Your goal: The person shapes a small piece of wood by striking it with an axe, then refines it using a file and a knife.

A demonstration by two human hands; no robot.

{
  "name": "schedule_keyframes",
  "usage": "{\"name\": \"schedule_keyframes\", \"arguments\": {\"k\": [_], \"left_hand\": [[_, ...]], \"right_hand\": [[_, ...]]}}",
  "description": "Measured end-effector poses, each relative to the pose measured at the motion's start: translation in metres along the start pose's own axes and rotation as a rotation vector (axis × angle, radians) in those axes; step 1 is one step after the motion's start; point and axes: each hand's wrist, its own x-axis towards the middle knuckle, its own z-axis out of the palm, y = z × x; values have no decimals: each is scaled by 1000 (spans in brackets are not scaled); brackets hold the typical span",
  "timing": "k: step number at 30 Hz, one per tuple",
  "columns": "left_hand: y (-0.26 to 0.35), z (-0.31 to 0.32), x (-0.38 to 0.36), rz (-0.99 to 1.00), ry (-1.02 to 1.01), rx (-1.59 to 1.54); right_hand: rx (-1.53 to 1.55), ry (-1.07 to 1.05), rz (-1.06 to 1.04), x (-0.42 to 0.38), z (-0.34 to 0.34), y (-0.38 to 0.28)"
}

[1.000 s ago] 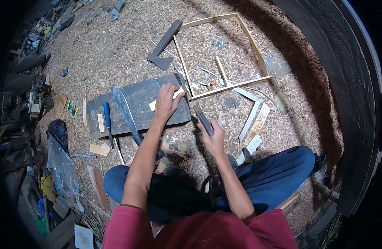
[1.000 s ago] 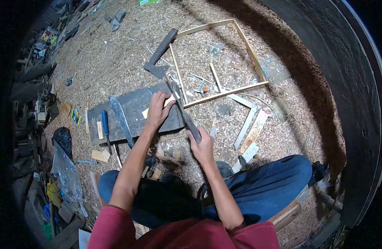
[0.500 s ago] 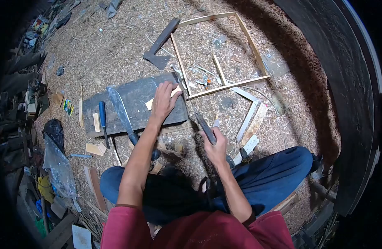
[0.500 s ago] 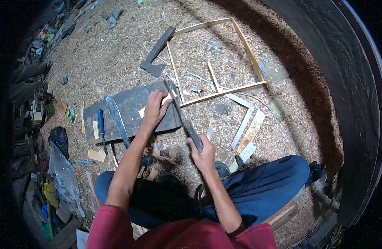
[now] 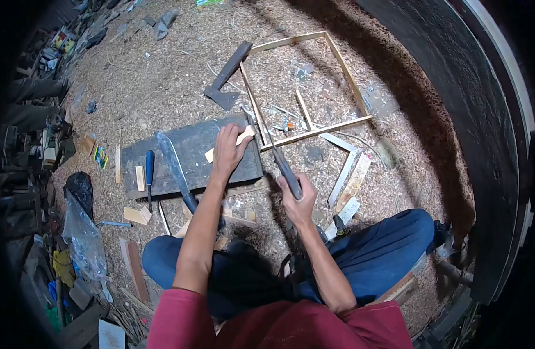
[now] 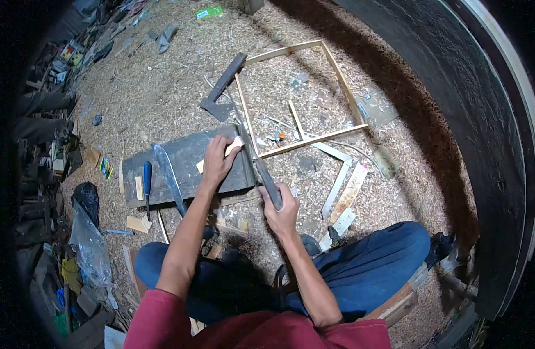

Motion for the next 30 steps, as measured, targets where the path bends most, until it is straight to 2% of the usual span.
{"name": "schedule_keyframes", "arguments": {"k": [9, 14, 15, 22, 24, 28, 30], "left_hand": [[-8, -12, 1, -95, 3, 173], [-12, -5, 20, -118, 74, 109], [-12, -6, 22, -164, 34, 91], [-19, -7, 22, -196, 128, 150], [-18, -5, 25, -261, 134, 113], [-18, -5, 28, -232, 58, 75], [-21, -7, 25, -196, 52, -15]], "right_hand": [[-64, -99, 0, 18, 26, 12], [-71, -133, 41, 35, 43, 11], [-84, -126, 30, 39, 45, 11], [-125, -139, 19, 52, 48, 13], [-100, -139, 18, 53, 51, 13], [-78, -110, -40, 52, 55, 8], [-129, -157, 35, 54, 54, 6]]}}
